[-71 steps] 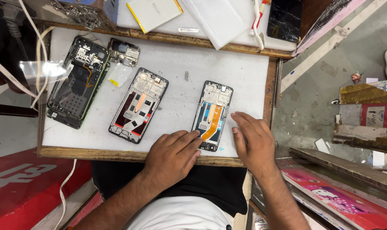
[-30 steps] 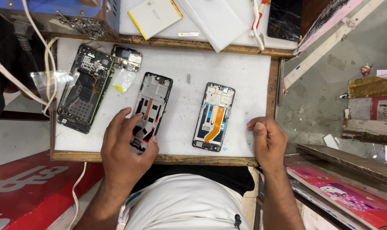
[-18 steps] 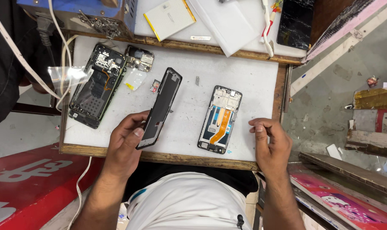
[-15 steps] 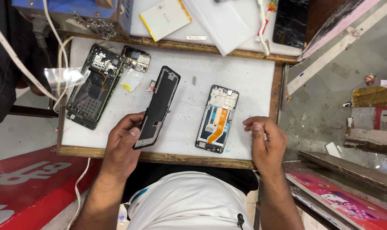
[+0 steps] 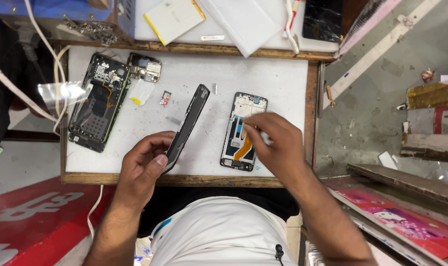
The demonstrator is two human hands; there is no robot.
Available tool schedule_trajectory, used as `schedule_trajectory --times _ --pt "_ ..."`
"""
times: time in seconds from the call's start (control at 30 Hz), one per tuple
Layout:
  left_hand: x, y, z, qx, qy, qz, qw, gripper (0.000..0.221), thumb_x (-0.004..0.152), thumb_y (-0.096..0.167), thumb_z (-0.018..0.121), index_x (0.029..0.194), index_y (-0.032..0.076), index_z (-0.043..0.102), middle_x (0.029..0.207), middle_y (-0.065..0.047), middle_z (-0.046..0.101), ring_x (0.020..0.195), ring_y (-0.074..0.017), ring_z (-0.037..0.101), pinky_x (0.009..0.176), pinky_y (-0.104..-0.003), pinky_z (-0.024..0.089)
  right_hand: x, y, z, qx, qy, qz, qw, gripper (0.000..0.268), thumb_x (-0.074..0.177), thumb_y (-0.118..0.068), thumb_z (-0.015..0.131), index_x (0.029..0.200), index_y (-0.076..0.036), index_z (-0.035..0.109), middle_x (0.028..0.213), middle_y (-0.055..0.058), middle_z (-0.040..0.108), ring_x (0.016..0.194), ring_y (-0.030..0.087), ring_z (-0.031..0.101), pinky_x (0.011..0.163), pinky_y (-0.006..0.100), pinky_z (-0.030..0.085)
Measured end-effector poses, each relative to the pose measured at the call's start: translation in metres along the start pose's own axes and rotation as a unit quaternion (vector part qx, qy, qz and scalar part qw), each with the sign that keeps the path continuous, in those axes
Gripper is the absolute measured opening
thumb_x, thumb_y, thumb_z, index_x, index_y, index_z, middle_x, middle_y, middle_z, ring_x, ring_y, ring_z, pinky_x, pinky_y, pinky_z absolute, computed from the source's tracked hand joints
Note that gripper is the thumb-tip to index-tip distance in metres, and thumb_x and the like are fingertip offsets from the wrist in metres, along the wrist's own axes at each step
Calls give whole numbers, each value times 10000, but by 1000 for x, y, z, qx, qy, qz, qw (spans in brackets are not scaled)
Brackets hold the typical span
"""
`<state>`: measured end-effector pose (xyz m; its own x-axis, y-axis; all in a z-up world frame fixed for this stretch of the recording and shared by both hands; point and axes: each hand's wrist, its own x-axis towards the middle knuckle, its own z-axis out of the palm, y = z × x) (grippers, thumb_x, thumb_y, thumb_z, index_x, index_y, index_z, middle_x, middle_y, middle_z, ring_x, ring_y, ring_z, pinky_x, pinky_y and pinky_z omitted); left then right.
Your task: The person works on disassembled smartphones on a white workbench, using a red-handled screwdriver to adjust internal components and ribbon cables. They handle small metal brackets and adhesive strips, placing them into the phone frames while organizing parts on the table.
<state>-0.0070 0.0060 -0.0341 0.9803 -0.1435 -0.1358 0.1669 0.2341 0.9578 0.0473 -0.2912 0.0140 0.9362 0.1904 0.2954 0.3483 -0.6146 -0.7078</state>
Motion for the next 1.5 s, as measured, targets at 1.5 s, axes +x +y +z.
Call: schedule_trajectory --times 1.5 --pt "-3 41 16 406 113 131 897 354 842 144 788 1165 47 679 1320 -162 648 1151 -285 700 940 -367 580 89 -22 70 -132 -153 68 977 200 905 -247 713 1075 -165 778 850 25 774 683 179 740 657 350 594"
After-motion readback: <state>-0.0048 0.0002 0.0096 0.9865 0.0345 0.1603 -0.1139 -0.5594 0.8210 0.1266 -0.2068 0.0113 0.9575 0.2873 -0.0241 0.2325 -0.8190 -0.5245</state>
